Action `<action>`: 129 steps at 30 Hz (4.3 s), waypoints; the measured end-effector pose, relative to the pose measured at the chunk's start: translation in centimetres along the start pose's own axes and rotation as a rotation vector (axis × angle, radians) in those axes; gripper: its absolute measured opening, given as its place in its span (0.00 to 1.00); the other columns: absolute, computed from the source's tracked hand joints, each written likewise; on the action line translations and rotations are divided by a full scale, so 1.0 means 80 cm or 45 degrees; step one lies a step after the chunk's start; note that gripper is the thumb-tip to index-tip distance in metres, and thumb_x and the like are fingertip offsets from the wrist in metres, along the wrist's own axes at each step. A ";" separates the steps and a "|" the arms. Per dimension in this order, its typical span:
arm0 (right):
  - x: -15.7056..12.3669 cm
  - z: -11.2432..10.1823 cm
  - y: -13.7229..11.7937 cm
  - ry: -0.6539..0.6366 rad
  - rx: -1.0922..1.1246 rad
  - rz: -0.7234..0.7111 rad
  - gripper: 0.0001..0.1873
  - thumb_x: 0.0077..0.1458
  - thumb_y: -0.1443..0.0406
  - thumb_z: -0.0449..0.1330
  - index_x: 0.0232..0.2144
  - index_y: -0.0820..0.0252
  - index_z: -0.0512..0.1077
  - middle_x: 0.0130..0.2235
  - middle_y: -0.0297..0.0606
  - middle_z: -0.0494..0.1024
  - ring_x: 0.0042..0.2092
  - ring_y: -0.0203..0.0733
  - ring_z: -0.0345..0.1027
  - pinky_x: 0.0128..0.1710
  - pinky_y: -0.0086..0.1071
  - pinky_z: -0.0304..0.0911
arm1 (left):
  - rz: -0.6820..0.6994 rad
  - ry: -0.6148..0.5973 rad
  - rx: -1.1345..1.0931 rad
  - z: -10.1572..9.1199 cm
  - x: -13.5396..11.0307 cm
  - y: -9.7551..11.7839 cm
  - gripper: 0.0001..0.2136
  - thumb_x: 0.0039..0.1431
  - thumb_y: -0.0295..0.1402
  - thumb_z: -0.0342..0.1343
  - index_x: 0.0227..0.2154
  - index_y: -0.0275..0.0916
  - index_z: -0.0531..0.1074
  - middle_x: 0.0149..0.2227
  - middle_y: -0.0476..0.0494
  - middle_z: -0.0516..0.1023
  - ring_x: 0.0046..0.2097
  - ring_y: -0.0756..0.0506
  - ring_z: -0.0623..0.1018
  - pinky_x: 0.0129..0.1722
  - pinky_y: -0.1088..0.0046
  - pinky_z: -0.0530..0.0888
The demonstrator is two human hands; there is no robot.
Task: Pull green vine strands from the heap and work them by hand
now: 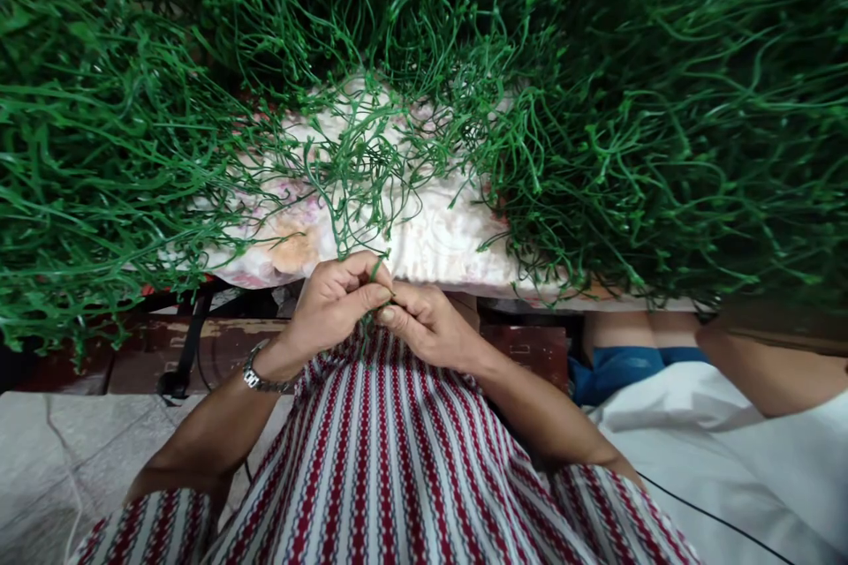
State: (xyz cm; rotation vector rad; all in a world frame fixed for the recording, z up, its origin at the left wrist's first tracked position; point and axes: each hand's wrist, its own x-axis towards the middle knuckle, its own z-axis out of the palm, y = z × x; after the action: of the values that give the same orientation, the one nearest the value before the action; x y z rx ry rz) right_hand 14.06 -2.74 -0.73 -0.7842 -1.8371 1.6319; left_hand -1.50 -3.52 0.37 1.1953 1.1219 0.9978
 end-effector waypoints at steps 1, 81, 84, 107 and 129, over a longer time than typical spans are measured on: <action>0.000 0.001 0.000 0.033 -0.027 -0.046 0.18 0.60 0.55 0.49 0.24 0.63 0.60 0.23 0.29 0.56 0.25 0.28 0.50 0.25 0.23 0.50 | -0.030 0.045 -0.175 0.003 0.000 0.000 0.06 0.48 0.32 0.57 0.22 0.37 0.68 0.20 0.53 0.65 0.22 0.54 0.63 0.21 0.79 0.59; 0.000 -0.020 0.003 -0.026 -0.331 -0.208 0.11 0.58 0.63 0.54 0.27 0.65 0.67 0.26 0.35 0.68 0.29 0.31 0.60 0.30 0.25 0.57 | -0.226 -0.502 0.391 -0.027 0.005 0.013 0.08 0.53 0.28 0.49 0.20 0.35 0.63 0.20 0.54 0.56 0.25 0.54 0.57 0.24 0.78 0.55; 0.001 -0.022 0.004 -0.094 -0.103 -0.242 0.14 0.57 0.63 0.55 0.22 0.65 0.66 0.23 0.31 0.65 0.26 0.28 0.58 0.27 0.23 0.55 | -0.219 -0.665 0.286 -0.027 0.005 0.015 0.10 0.54 0.30 0.49 0.19 0.35 0.61 0.19 0.55 0.52 0.23 0.54 0.54 0.22 0.77 0.52; -0.004 0.002 0.015 0.216 0.666 0.266 0.19 0.49 0.53 0.61 0.31 0.64 0.65 0.21 0.27 0.64 0.21 0.26 0.54 0.21 0.22 0.50 | -0.155 -0.049 -0.252 -0.018 0.004 -0.013 0.09 0.49 0.36 0.60 0.23 0.35 0.70 0.22 0.50 0.67 0.25 0.53 0.66 0.25 0.78 0.63; -0.034 -0.007 -0.005 0.748 -0.423 -0.189 0.08 0.59 0.65 0.52 0.38 0.60 0.69 0.29 0.35 0.72 0.28 0.32 0.63 0.27 0.26 0.59 | -0.024 0.491 -0.405 0.014 0.021 -0.003 0.08 0.50 0.34 0.60 0.25 0.38 0.66 0.18 0.56 0.59 0.19 0.56 0.58 0.17 0.82 0.57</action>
State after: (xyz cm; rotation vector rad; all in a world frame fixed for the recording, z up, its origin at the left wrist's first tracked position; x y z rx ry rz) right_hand 16.28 -4.38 -0.37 -1.0983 -1.6877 0.8786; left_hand -0.09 -2.07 -0.01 0.7536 1.2106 1.3736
